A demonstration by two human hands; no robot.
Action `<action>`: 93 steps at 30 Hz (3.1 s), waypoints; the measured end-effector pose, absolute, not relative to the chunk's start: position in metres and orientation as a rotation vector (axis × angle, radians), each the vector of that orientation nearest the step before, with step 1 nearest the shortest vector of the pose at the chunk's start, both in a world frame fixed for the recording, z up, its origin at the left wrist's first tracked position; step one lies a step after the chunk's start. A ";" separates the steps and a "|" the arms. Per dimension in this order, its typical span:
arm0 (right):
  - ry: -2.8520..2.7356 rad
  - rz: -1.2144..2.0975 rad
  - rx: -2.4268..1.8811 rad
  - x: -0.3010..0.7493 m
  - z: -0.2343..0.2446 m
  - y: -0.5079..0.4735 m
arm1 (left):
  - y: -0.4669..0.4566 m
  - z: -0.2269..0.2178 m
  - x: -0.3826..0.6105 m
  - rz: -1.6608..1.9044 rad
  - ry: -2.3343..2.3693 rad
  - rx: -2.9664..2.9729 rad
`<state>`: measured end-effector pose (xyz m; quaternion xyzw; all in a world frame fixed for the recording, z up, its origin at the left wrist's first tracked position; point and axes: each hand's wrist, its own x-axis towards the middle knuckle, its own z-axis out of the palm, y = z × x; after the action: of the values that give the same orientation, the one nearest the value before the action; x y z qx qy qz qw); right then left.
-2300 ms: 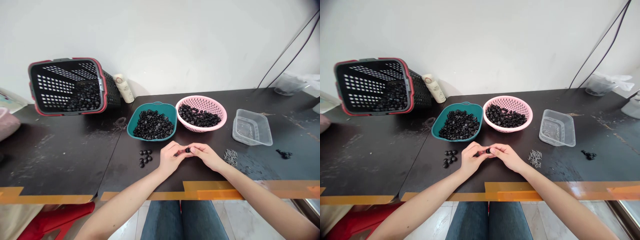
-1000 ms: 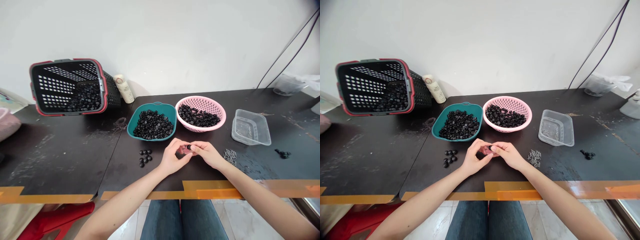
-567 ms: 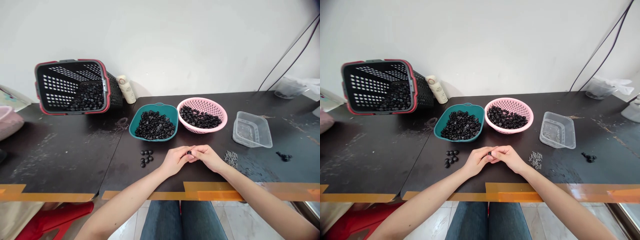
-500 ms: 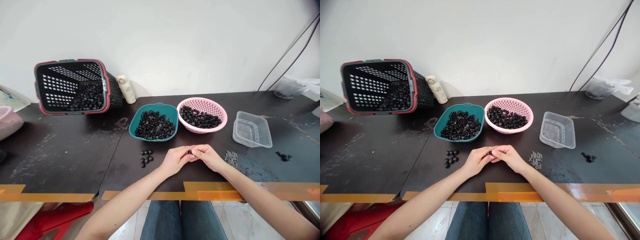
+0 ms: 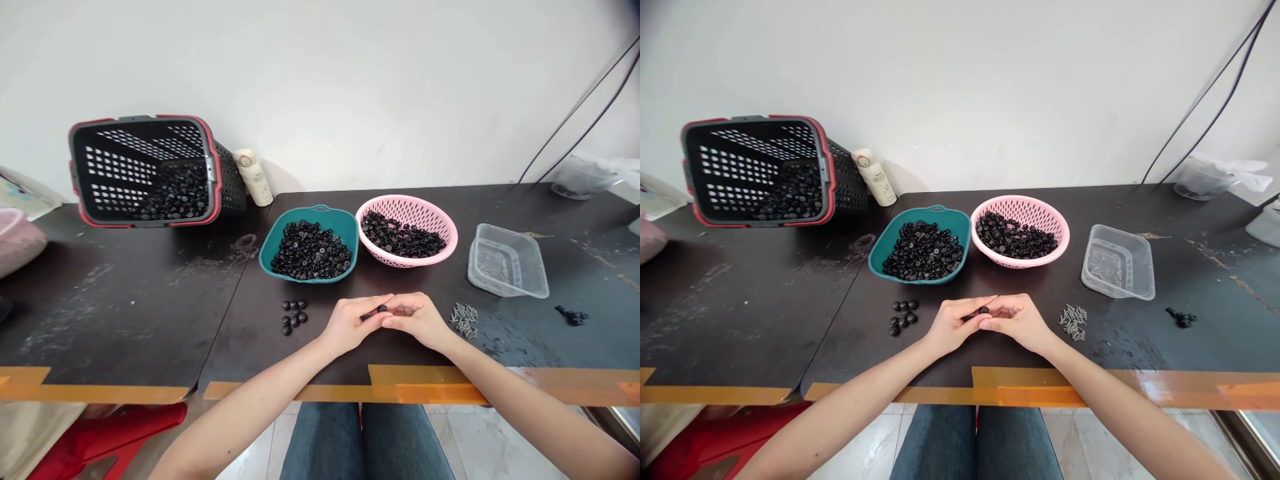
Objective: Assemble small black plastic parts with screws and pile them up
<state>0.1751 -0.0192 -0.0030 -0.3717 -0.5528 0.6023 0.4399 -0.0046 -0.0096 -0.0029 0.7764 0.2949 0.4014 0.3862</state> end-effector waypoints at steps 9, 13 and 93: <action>-1.451 1.424 -1.009 0.173 0.000 -0.018 | -0.009 -0.005 -0.004 1.006 0.827 1.958; -1.478 1.470 -0.998 0.174 0.001 -0.013 | -0.009 -0.004 -0.003 1.101 0.885 2.151; -1.461 1.366 -1.080 0.210 0.041 0.008 | 0.017 -0.010 0.003 0.894 0.685 1.065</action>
<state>0.2096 0.0080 0.0410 -0.4309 -0.5832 0.5452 0.4207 0.0028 0.0174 -0.0102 0.4809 0.3091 0.4037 0.7143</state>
